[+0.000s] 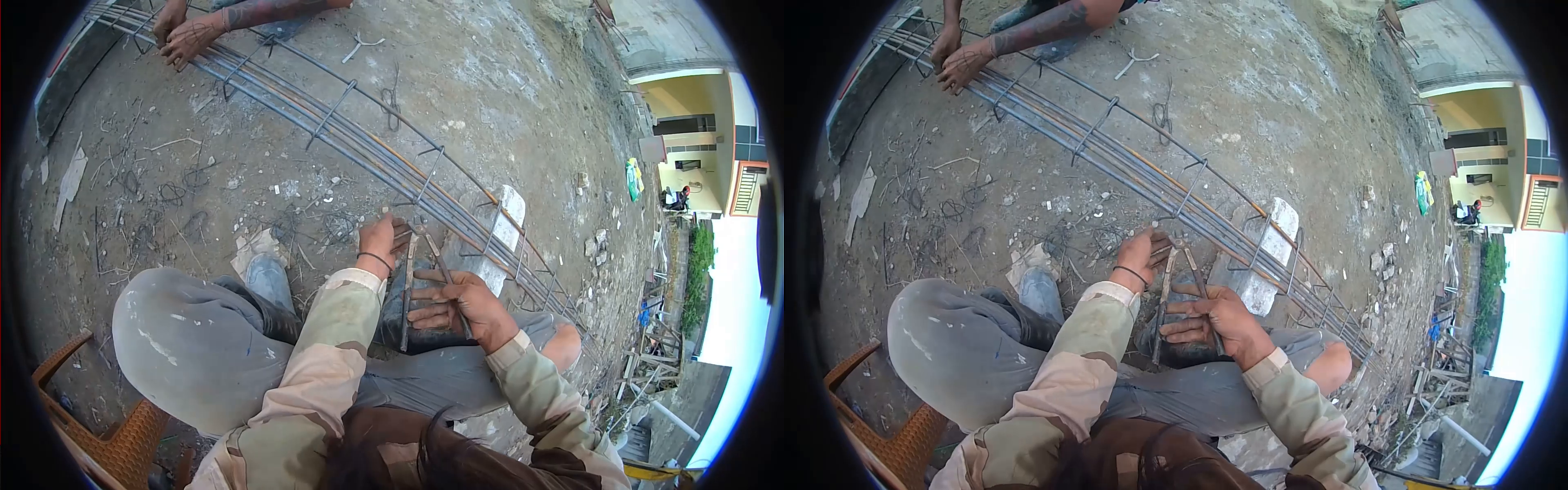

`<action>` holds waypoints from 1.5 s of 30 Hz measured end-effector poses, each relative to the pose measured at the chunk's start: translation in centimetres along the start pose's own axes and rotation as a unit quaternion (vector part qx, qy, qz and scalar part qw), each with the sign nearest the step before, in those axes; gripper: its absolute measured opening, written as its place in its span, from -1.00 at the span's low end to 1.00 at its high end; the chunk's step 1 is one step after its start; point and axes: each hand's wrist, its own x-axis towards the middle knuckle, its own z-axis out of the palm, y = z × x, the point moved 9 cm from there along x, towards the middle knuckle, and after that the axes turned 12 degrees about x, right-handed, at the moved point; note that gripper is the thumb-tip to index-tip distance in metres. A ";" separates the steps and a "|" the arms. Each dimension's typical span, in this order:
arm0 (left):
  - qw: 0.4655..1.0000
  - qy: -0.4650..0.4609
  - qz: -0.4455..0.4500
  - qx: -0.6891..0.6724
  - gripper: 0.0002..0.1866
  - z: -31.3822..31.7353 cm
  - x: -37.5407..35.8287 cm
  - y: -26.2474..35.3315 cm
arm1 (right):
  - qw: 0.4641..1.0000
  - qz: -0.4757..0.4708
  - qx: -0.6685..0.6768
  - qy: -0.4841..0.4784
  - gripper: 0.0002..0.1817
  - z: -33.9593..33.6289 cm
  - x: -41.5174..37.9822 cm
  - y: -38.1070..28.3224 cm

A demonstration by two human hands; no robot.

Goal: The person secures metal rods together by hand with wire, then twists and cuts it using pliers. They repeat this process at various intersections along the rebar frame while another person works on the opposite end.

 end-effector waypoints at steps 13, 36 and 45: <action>0.970 -0.193 0.021 -0.146 -0.46 4.6 -1.4 1.2 | 0.974 0.031 0.122 -0.189 -0.08 3.1 0.6 0.4; 0.902 -0.260 -0.041 -0.343 -0.47 8.6 -3.6 1.3 | 0.976 0.083 -0.189 0.073 -0.56 3.5 -1.4 -4.4; 0.903 -0.266 -0.020 -0.338 -0.43 9.0 -5.1 2.2 | 0.958 0.075 -0.252 0.112 -0.67 3.5 -0.9 -5.4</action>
